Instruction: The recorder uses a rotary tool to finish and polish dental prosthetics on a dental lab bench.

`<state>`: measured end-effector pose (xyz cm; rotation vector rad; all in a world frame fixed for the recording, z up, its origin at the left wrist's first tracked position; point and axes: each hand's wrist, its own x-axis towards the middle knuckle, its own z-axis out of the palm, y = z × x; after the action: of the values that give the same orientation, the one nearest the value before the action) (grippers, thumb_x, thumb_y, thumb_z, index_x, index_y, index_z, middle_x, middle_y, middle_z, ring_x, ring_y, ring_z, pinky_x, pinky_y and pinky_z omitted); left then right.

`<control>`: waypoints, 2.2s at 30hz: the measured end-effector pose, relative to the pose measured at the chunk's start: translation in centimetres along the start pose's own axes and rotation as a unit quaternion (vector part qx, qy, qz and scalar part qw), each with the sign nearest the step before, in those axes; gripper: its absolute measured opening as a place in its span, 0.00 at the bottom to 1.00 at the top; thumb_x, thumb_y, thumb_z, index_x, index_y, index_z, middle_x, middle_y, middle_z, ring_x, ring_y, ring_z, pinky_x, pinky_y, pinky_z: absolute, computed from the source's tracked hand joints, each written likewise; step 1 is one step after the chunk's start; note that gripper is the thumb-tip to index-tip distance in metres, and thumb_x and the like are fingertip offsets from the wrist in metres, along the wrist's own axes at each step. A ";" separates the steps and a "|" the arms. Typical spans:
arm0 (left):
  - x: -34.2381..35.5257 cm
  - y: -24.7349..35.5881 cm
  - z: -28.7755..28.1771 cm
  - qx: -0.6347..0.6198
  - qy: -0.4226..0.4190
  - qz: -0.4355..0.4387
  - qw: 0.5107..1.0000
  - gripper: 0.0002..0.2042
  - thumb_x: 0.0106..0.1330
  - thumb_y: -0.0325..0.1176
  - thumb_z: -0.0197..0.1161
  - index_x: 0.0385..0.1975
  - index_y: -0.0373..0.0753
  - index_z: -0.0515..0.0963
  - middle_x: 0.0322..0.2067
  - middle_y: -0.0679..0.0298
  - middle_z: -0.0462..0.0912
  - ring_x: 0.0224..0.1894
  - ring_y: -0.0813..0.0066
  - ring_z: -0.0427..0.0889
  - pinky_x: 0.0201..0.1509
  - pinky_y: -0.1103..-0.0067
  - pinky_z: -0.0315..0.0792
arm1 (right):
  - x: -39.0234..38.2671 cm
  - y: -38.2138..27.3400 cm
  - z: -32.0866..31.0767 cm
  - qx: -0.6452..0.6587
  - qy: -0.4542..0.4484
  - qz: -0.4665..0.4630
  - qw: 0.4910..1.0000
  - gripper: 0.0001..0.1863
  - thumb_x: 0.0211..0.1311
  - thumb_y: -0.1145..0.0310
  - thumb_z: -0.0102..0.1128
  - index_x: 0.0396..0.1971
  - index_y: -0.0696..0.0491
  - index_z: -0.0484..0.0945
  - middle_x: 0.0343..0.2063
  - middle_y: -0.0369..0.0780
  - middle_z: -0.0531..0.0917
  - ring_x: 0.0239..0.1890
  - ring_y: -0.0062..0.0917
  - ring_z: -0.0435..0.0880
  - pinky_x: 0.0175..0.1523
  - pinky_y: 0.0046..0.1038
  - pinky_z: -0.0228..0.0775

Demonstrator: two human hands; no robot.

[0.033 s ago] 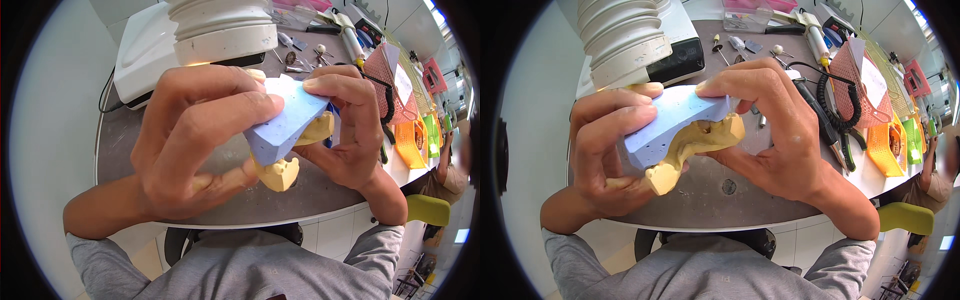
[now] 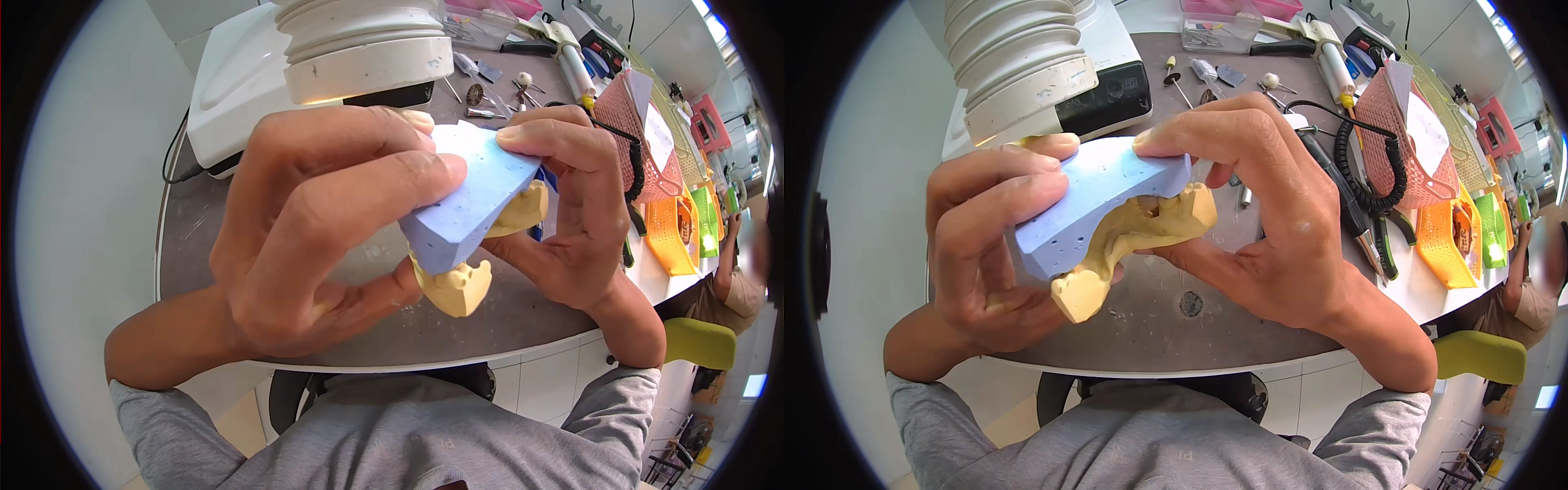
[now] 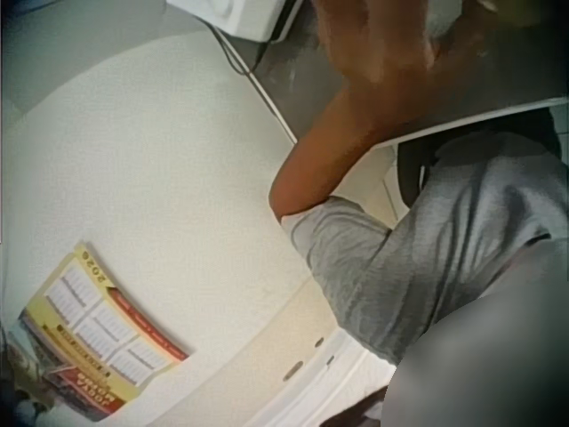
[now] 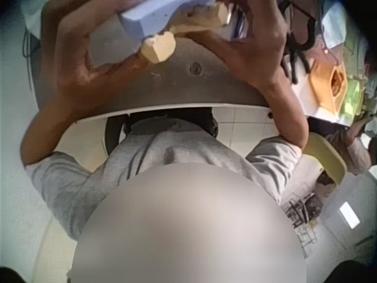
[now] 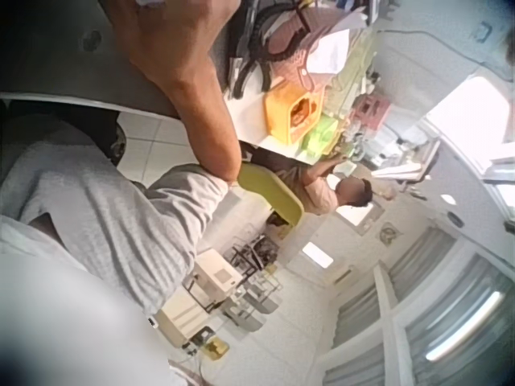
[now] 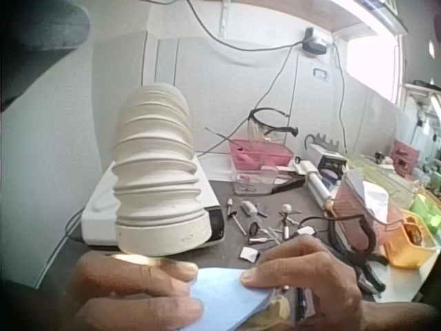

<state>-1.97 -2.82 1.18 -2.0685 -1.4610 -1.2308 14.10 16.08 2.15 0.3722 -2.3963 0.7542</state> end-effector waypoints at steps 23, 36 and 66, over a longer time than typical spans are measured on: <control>1.4 1.0 -1.3 0.098 0.026 0.111 0.989 0.37 0.48 0.28 0.80 0.57 0.34 0.64 0.53 0.51 0.67 0.55 0.53 0.77 0.58 0.65 0.78 | 0.9 -2.0 -0.9 -0.095 0.109 -0.109 0.983 0.33 0.45 0.71 0.79 0.53 0.58 0.73 0.49 0.40 0.81 0.43 0.24 0.78 0.41 0.23 0.68; 1.5 1.1 -1.7 0.108 0.009 0.098 0.989 0.39 0.50 0.33 0.79 0.59 0.30 0.63 0.54 0.50 0.66 0.55 0.57 0.77 0.58 0.68 0.79 | 0.6 -2.1 -0.7 -0.029 0.075 -0.029 0.996 0.35 0.46 0.74 0.78 0.54 0.62 0.69 0.52 0.44 0.78 0.49 0.23 0.80 0.54 0.27 0.73; -1.5 -0.9 -1.3 -0.016 -0.205 -0.035 0.978 0.31 0.46 0.22 0.75 0.48 0.43 0.64 0.60 0.43 0.70 0.63 0.42 0.71 0.63 0.57 0.70 | 0.5 5.3 -6.2 -0.305 -0.119 0.090 0.940 0.08 0.65 0.73 0.57 0.41 0.57 0.80 0.33 0.43 0.85 0.37 0.36 0.83 0.45 0.35 0.72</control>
<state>-3.49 -4.22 0.51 -2.4158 -1.7065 -0.8874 14.35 23.94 4.31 -0.0177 -2.7613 0.0042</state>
